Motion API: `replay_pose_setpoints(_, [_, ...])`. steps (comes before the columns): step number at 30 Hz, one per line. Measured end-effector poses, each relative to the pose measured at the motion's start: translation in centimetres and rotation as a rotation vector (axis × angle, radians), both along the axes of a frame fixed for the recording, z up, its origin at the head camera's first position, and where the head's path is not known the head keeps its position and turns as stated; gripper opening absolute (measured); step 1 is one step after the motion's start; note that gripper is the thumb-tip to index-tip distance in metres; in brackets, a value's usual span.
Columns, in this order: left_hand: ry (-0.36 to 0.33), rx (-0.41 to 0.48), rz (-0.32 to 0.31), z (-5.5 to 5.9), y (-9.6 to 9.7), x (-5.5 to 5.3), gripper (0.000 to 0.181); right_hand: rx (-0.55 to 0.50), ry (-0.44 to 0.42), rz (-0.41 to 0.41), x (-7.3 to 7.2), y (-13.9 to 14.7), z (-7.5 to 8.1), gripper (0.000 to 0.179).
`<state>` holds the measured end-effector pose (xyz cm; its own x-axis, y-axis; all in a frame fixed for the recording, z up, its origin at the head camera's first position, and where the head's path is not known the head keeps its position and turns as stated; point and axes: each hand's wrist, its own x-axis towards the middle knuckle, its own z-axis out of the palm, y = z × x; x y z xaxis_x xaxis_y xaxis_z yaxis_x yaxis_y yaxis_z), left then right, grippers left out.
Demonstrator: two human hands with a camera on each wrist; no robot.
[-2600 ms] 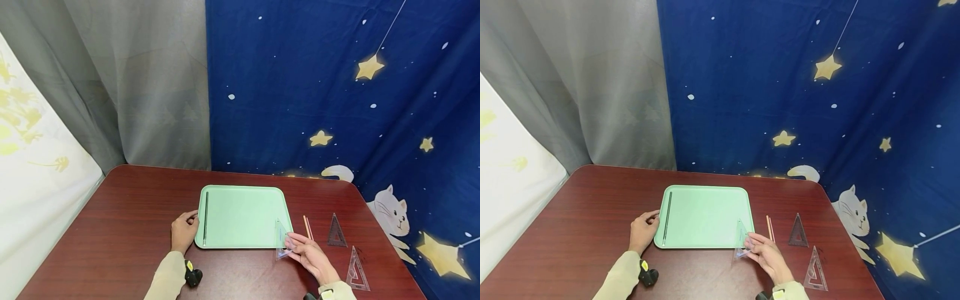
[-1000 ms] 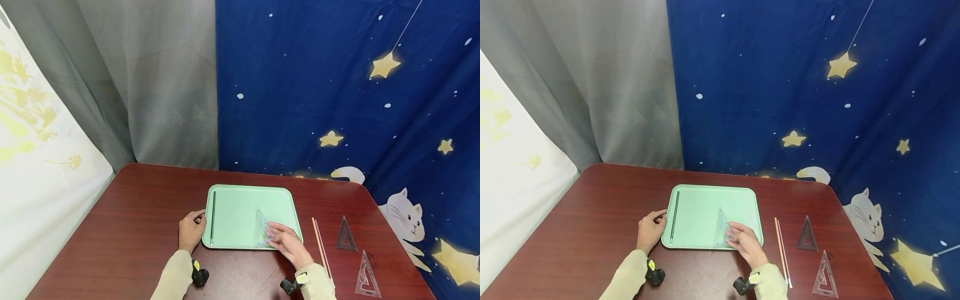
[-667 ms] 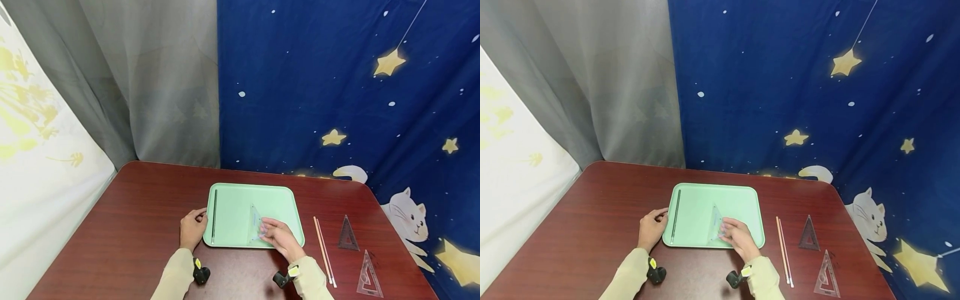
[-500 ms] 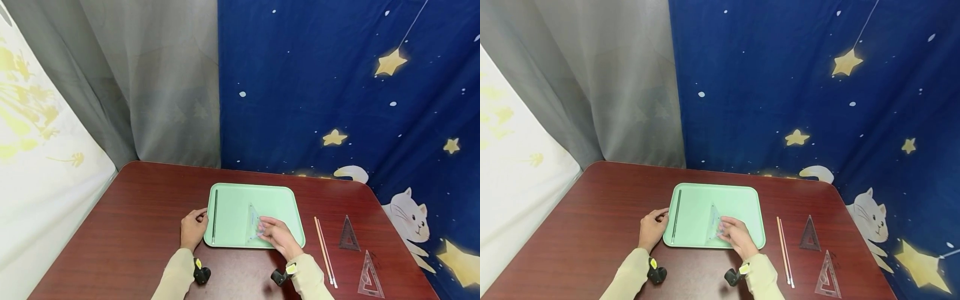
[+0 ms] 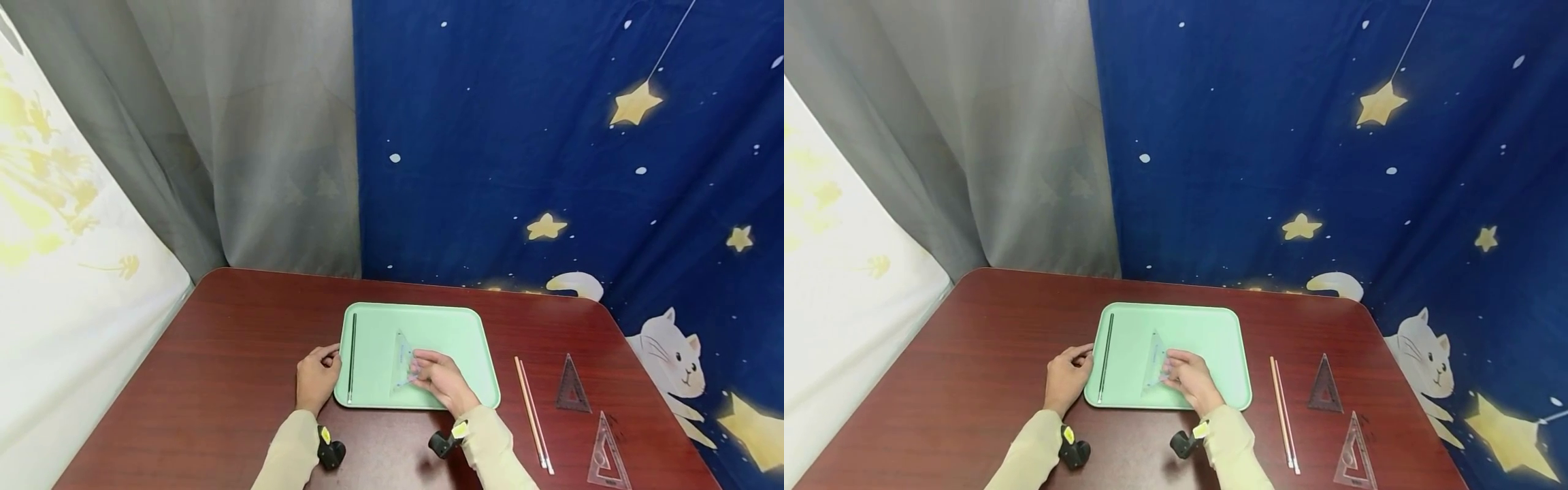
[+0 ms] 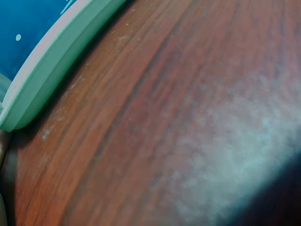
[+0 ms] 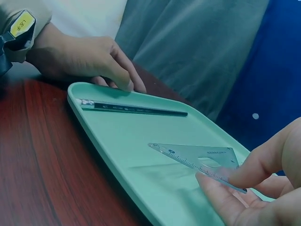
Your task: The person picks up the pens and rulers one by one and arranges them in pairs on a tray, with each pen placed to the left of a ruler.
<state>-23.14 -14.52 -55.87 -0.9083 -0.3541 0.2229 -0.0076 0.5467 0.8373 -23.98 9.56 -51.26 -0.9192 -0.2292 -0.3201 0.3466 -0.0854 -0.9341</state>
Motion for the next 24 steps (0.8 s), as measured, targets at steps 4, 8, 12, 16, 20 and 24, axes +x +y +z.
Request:
replay_pose_setpoints(4, [0.011,-0.002,0.005,0.1,0.1,0.1,0.021,0.002,0.001,0.009,-0.3,-1.0,-0.2,0.056])
replay_pose_setpoints(8, [0.028,0.001,0.003,0.1,0.2,0.2,0.021,0.012,0.006,0.016,-0.5,-1.8,-0.4,0.056])
replay_pose_setpoints(12, [0.049,-0.006,0.001,0.1,0.2,0.2,0.021,0.015,0.007,0.022,-0.6,-2.4,-0.6,0.055])
replay_pose_setpoints(16, [0.049,-0.006,0.002,0.0,0.2,0.2,0.021,0.016,0.001,0.024,-0.4,-3.0,-0.6,0.054])
replay_pose_setpoints(20, [0.030,-0.006,0.008,-0.1,0.2,0.2,0.021,0.023,0.013,0.028,-0.4,-3.6,-0.5,0.053])
replay_pose_setpoints(24, [0.038,-0.016,0.011,-0.1,0.2,0.1,0.021,0.034,0.020,0.021,-0.4,-4.2,-0.4,0.052])
